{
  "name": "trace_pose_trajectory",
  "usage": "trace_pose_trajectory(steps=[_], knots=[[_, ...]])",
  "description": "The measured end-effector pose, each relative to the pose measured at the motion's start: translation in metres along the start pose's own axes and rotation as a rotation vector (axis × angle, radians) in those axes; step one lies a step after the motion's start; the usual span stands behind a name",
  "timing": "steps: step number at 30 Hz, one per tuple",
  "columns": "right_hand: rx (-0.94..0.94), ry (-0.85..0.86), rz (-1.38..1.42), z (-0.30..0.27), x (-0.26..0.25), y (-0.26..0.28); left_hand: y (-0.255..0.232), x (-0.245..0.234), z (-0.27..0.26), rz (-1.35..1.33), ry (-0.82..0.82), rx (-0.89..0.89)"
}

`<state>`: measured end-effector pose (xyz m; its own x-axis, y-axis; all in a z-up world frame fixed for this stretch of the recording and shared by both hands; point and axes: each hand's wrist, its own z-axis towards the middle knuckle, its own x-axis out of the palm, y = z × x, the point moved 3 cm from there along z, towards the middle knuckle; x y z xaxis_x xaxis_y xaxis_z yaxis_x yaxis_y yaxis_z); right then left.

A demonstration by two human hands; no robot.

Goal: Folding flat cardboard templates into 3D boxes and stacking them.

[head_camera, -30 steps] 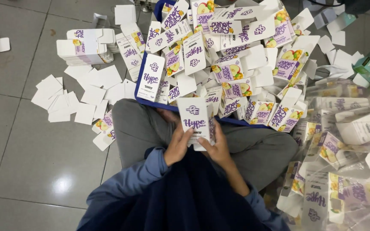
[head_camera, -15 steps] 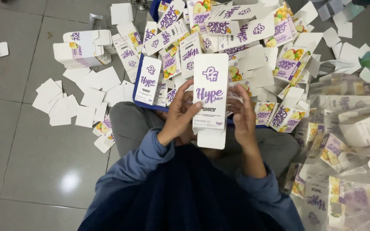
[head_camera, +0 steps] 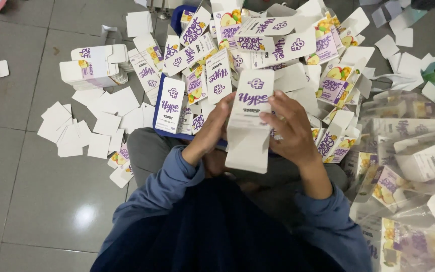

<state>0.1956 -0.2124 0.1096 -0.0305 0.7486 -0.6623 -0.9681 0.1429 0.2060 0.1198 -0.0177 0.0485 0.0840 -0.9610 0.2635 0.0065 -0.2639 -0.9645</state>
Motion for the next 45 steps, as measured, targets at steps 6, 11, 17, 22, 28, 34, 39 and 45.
trace_pose_trajectory(steps=[6,11,17,22,28,34,39,45], knots=[[0.355,-0.216,0.421,-0.008,-0.003,-0.015,-0.037,-0.003,-0.008,0.333,-0.185,0.562],[0.41,-0.238,0.665,-0.021,0.023,-0.009,-0.058,0.02,-0.013,0.335,-0.076,0.628],[0.51,-0.171,0.707,-0.041,0.034,-0.015,-0.066,0.026,-0.014,0.307,0.106,0.526],[0.499,-0.113,0.796,-0.03,0.03,-0.011,-0.043,0.024,-0.008,0.189,0.164,0.37],[0.65,-0.193,0.989,-0.042,0.044,-0.024,-0.039,0.016,-0.012,0.023,0.111,0.337],[0.718,-0.066,0.993,-0.06,0.071,-0.025,-0.023,0.023,-0.005,-0.013,0.177,0.278],[0.734,-0.215,0.731,-0.039,0.066,-0.005,-0.011,0.023,-0.009,0.019,-0.035,0.275],[0.807,-0.319,0.915,-0.02,0.043,0.01,-0.043,0.022,-0.019,0.358,-0.368,0.457]])
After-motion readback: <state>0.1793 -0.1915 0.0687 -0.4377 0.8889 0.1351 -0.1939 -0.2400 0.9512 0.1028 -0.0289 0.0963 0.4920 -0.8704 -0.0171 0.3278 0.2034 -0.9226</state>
